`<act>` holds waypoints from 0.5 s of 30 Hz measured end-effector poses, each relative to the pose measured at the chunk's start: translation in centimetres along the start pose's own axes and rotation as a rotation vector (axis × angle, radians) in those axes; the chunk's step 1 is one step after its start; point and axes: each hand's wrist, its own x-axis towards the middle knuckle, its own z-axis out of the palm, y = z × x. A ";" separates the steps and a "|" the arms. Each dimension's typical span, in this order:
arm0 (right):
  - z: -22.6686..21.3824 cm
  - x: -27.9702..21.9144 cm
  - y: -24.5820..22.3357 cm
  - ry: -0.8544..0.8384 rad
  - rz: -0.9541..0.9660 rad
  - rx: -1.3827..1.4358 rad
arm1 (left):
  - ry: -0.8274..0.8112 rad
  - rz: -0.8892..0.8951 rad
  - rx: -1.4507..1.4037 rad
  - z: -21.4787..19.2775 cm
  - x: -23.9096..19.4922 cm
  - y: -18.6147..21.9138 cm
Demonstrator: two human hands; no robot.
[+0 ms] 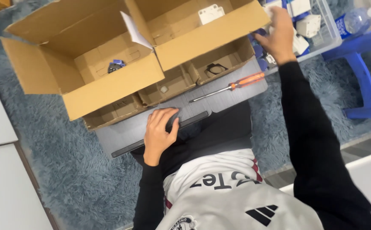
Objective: The person sits on the floor and uses a screwdriver to unscrew and separate a white and blue electrical component. They then inspect the separated parts and place them into a cardboard box.
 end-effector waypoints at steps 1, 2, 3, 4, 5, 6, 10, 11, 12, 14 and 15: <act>-1.7 -0.5 -1.6 0.084 0.140 0.257 | -0.007 -0.007 -0.013 -0.1 0.0 0.0; -2.7 -1.3 -2.7 0.084 0.129 0.266 | 0.004 -0.012 -0.004 -0.1 -0.1 -0.1; -3.8 -2.1 -3.7 0.170 0.187 0.398 | 0.008 -0.013 -0.041 -0.1 -0.2 -0.2; -4.8 -3.4 -4.9 0.248 0.251 0.533 | 0.007 -0.020 -0.079 -0.1 -0.6 -0.2; -5.7 -4.5 -6.0 0.240 0.246 0.544 | 0.012 -0.031 -0.071 -0.5 -0.6 0.2; -6.6 -5.4 -7.1 0.347 0.282 0.795 | 0.017 -0.023 -0.167 -0.8 -0.5 0.5; -9.7 -9.4 -13.8 0.412 0.549 1.469 | 0.021 -0.068 -0.446 -2.3 -0.3 2.5; -10.7 -9.3 -17.0 0.397 0.547 1.480 | 0.032 -0.079 -0.437 -2.7 -0.2 3.0; -11.9 -9.2 -20.2 0.249 0.588 1.801 | 0.027 -0.060 -0.461 -3.0 0.0 3.4; -12.9 -9.2 -26.0 0.074 0.625 2.117 | 0.031 -0.041 -0.482 -3.2 0.1 3.9; -12.6 -9.4 -28.6 -0.027 0.715 2.194 | 0.039 -0.042 -0.564 -3.0 0.0 3.9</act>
